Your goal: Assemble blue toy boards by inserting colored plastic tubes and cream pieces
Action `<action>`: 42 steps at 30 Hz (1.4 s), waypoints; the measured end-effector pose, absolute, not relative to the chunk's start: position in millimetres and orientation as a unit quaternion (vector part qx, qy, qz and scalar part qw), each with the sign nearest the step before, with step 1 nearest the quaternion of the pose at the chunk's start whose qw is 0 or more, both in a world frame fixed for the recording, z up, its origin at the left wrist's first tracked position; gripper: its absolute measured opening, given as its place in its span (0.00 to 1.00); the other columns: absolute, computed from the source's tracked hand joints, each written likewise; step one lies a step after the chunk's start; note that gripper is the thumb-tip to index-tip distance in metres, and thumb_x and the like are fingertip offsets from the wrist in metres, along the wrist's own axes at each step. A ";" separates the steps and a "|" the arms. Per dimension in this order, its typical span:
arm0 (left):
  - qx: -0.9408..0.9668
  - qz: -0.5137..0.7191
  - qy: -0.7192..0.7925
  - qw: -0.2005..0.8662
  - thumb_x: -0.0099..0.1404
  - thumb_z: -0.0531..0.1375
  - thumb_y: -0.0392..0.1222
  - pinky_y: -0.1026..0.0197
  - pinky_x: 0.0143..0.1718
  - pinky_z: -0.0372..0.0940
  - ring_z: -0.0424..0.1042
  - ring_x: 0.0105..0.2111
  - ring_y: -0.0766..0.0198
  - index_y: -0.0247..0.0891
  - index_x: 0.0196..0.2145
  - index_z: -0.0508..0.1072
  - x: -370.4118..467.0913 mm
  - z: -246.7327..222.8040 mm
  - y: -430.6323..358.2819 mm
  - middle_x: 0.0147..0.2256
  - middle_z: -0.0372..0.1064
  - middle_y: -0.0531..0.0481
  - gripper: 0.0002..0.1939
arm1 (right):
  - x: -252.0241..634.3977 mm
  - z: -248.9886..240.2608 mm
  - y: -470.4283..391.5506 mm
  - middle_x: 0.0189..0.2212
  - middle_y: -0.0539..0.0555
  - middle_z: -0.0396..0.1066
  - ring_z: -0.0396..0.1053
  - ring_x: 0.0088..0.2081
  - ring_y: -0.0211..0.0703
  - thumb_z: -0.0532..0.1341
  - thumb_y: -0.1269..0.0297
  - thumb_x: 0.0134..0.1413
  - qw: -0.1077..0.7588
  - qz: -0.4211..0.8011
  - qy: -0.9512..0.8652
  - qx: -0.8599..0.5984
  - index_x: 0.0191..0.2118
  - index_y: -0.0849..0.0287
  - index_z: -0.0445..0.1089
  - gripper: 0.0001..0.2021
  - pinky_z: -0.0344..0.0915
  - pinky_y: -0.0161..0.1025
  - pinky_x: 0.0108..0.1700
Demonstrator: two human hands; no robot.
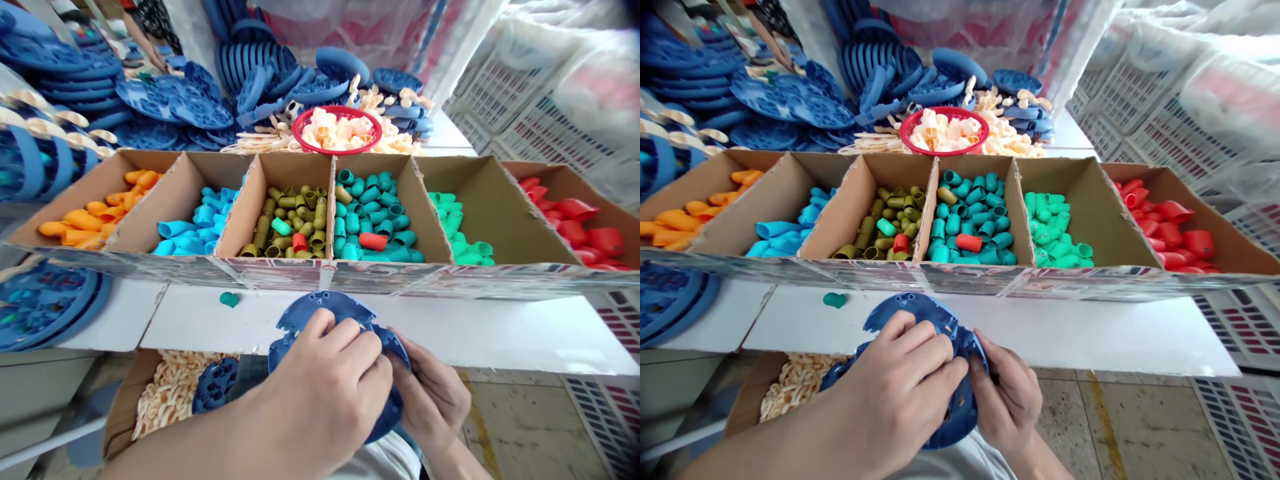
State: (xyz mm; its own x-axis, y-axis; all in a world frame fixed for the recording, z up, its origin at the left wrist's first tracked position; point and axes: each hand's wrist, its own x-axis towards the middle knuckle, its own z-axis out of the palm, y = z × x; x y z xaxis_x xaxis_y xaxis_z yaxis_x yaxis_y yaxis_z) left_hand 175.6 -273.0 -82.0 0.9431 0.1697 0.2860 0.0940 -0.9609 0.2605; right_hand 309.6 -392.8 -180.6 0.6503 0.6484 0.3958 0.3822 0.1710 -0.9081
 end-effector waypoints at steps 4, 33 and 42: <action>0.978 0.110 0.053 0.169 0.67 0.61 0.30 0.52 0.37 0.51 0.60 0.34 0.58 0.37 0.31 0.68 172.3 -82.3 -264.0 0.32 0.63 0.51 0.08 | 311.8 -187.2 -393.1 0.42 0.50 0.83 0.82 0.34 0.43 0.66 0.74 0.60 0.637 0.114 -0.447 -0.618 0.55 0.48 0.78 0.20 0.79 0.31 0.36; 0.934 0.241 0.141 0.221 0.63 0.61 0.31 0.52 0.37 0.55 0.63 0.31 0.60 0.36 0.26 0.70 167.4 -105.1 -292.5 0.26 0.65 0.51 0.08 | 317.8 -187.5 -393.6 0.43 0.51 0.83 0.82 0.36 0.42 0.67 0.74 0.61 0.668 0.102 -0.382 -0.630 0.54 0.48 0.79 0.19 0.78 0.30 0.41; 0.920 0.291 0.136 0.224 0.73 0.63 0.46 0.51 0.45 0.56 0.64 0.35 0.59 0.36 0.34 0.74 159.4 -103.1 -286.1 0.30 0.69 0.51 0.12 | 320.5 -185.4 -393.0 0.44 0.51 0.82 0.83 0.38 0.44 0.67 0.75 0.61 0.683 0.082 -0.386 -0.614 0.54 0.48 0.79 0.19 0.79 0.32 0.43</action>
